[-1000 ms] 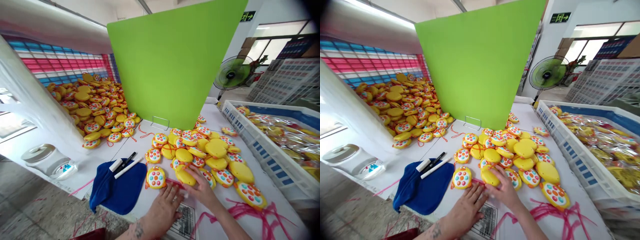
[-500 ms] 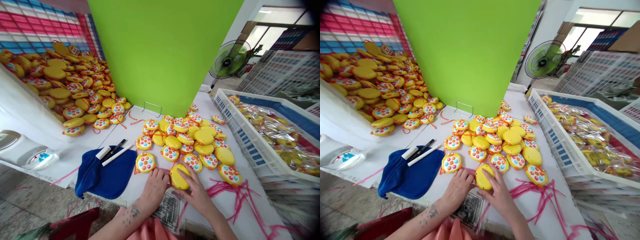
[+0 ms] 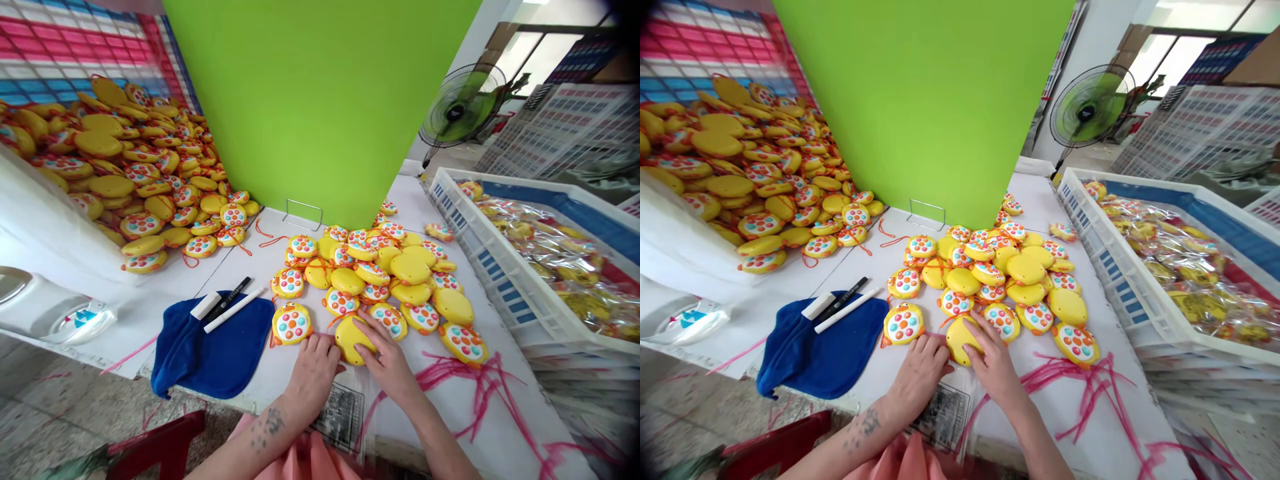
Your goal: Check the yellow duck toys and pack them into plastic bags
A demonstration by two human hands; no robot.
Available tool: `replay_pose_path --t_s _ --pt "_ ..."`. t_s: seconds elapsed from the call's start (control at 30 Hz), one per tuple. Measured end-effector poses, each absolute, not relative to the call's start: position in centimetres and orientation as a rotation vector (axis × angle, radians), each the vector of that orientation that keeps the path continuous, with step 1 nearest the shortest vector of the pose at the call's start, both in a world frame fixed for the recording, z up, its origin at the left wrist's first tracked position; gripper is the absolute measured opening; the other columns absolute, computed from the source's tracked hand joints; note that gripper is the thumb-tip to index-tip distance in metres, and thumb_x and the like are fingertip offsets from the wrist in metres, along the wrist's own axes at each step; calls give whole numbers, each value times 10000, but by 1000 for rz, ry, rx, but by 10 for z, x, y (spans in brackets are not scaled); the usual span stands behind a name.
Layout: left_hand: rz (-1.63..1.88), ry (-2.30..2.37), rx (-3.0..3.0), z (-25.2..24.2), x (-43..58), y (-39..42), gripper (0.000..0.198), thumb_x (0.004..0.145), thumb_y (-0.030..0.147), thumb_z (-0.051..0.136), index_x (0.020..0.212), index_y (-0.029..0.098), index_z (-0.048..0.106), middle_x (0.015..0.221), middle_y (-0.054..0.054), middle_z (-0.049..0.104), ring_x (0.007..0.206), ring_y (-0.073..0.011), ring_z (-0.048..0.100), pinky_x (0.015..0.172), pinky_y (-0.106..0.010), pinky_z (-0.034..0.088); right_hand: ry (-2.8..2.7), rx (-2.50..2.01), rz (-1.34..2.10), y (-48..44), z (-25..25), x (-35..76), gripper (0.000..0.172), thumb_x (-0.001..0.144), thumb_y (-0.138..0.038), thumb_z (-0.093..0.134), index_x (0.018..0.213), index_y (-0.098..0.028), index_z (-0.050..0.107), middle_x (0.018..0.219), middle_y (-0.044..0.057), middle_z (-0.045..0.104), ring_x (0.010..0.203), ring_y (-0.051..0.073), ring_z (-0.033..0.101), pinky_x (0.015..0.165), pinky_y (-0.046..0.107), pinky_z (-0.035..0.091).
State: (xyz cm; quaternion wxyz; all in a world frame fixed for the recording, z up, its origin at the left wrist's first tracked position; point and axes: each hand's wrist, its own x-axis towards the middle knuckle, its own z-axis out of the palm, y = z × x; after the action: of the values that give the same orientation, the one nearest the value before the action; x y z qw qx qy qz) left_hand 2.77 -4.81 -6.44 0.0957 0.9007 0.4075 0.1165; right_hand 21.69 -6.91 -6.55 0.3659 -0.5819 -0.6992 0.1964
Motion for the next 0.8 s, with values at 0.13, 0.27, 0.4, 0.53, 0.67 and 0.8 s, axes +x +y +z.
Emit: replay_pose_path --t_s 0.13,0.27,0.4,0.53,0.67,0.8 --pt "470 1019 2722 -68 23 -51 32 921 194 529 933 176 553 973 -56 600 893 -226 516 806 -395 429 -1742 -1483 502 -67 -67 217 441 912 -271 533 1351 -307 517 1435 54 478 1327 256 424 1094 463 374" --pt "651 890 2721 -70 19 -54 119 959 219 457 930 163 558 866 -42 605 805 -204 501 762 -376 422 -1775 -1445 581 -63 -64 214 423 922 -259 511 1344 -277 530 1420 72 492 1316 250 437 1094 459 376" --pt "829 933 2640 -69 17 -53 116 951 223 474 908 176 571 822 -33 598 783 -200 490 746 -367 423 -1835 -1364 884 -64 -49 205 410 966 -287 445 1372 -278 495 1384 60 539 1296 227 468 1104 442 367" --pt "956 933 2504 -66 18 -52 92 934 150 479 945 173 568 948 -60 626 897 -212 518 862 -410 434 -1846 -1280 1181 -73 -32 198 432 983 -337 423 1412 -284 435 1396 45 533 1290 210 481 1096 402 385" --pt "858 925 2324 -55 18 -49 77 897 117 534 914 186 564 1206 -87 597 1125 -240 517 977 -445 409 -1708 -1548 769 -86 -36 210 392 951 -403 460 1276 -218 577 1278 103 599 1178 259 556 1021 432 439" --pt "676 934 2134 -41 16 -42 72 857 138 609 841 194 566 1155 -81 632 1097 -229 557 942 -397 444 -1521 -1894 749 -101 -52 221 449 941 -486 426 1225 -181 593 863 82 712 776 258 669 744 426 547"
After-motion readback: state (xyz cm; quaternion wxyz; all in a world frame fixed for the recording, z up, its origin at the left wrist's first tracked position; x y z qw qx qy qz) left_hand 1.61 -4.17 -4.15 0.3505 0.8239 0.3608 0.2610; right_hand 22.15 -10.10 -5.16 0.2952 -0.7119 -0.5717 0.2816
